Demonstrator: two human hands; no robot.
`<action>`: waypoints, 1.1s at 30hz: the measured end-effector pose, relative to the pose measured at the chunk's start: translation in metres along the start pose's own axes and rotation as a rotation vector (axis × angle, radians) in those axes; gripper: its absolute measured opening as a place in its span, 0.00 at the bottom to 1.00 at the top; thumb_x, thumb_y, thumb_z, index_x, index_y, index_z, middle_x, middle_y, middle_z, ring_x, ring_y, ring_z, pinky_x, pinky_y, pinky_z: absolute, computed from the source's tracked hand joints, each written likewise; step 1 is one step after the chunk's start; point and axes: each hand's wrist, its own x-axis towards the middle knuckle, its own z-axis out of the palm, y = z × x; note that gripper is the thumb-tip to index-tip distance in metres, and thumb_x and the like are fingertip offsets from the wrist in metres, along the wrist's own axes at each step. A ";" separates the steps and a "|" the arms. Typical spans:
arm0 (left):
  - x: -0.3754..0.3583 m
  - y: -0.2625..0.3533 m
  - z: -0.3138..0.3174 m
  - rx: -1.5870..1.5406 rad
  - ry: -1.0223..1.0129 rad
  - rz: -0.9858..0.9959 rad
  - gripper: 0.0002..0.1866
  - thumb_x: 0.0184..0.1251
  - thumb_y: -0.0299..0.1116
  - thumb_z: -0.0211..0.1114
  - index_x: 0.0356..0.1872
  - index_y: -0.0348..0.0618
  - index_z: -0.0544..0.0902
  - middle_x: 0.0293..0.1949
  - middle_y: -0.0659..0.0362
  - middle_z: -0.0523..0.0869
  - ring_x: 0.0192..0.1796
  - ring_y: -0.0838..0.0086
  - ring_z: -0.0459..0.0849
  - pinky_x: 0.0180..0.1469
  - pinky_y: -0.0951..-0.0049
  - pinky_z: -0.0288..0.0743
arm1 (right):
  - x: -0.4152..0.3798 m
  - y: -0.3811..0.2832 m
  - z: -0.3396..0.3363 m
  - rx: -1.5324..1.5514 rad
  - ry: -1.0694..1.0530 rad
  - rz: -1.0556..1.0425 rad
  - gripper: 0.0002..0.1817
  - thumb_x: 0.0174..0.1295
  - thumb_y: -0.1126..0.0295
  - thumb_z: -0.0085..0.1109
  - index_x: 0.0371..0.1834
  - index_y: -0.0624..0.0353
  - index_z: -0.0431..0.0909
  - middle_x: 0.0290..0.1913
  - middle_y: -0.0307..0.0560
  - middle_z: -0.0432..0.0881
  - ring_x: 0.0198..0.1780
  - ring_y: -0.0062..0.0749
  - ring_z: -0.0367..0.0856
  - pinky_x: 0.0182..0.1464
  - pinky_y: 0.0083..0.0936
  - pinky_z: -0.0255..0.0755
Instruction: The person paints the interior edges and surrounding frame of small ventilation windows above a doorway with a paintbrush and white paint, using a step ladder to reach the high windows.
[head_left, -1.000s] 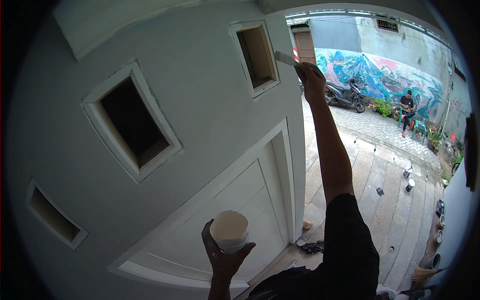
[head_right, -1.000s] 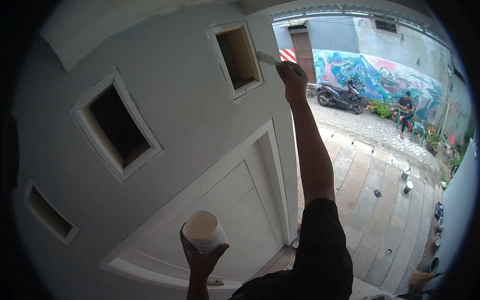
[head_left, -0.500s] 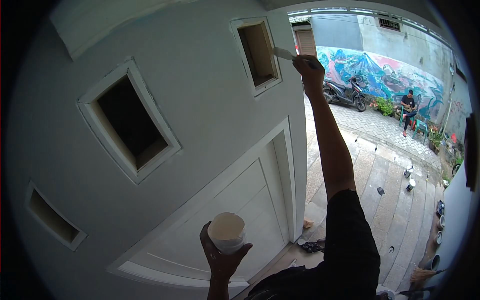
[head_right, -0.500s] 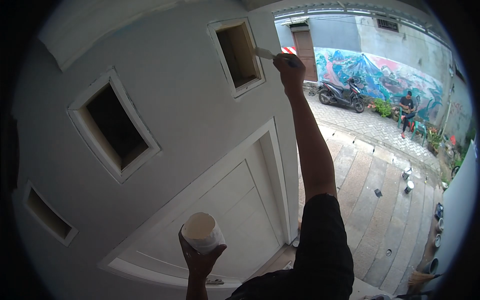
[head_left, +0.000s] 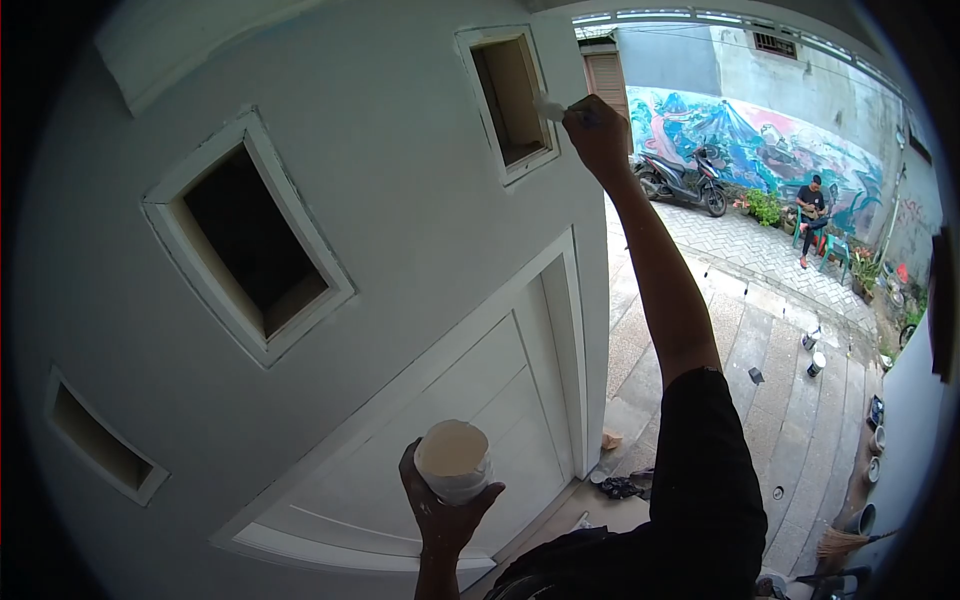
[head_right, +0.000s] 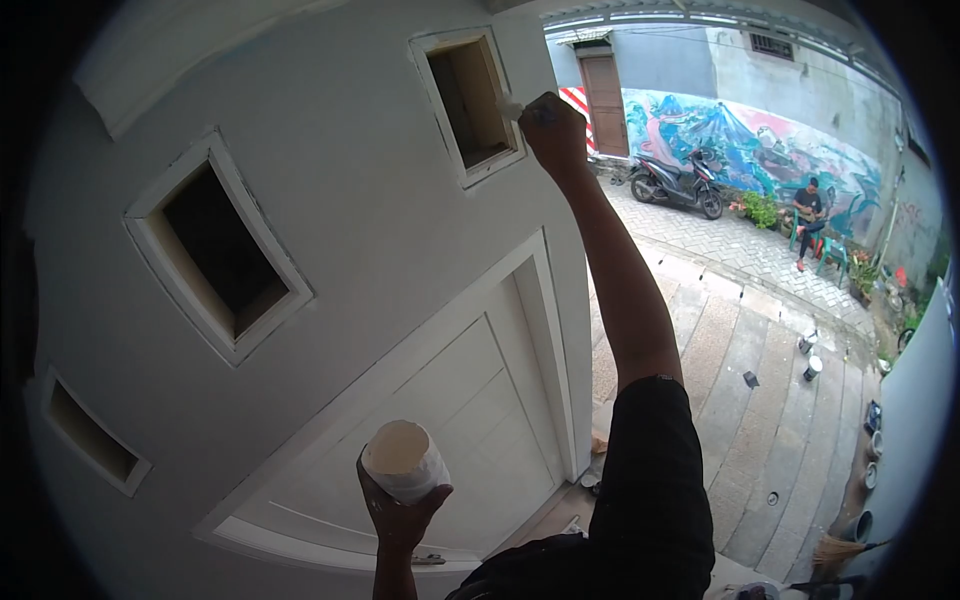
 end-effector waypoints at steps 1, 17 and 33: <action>-0.001 0.000 -0.001 -0.001 -0.001 -0.003 0.64 0.34 0.47 0.92 0.72 0.38 0.58 0.65 0.43 0.67 0.67 0.48 0.72 0.67 0.46 0.72 | -0.006 0.001 -0.001 -0.047 -0.039 -0.005 0.04 0.57 0.73 0.67 0.32 0.62 0.83 0.28 0.49 0.87 0.33 0.31 0.89 0.40 0.28 0.81; -0.008 0.000 0.001 0.010 0.014 -0.033 0.64 0.33 0.46 0.92 0.71 0.39 0.59 0.65 0.43 0.67 0.67 0.47 0.71 0.68 0.45 0.71 | -0.001 0.002 -0.007 -0.154 -0.190 -0.036 0.05 0.56 0.74 0.67 0.32 0.62 0.81 0.30 0.50 0.85 0.31 0.34 0.86 0.39 0.29 0.79; -0.011 0.002 0.003 0.055 0.002 -0.036 0.65 0.33 0.45 0.92 0.73 0.40 0.58 0.66 0.44 0.66 0.68 0.47 0.70 0.69 0.45 0.71 | -0.003 0.011 -0.007 -0.071 -0.117 -0.053 0.06 0.58 0.72 0.68 0.35 0.61 0.83 0.27 0.44 0.86 0.31 0.21 0.84 0.38 0.25 0.78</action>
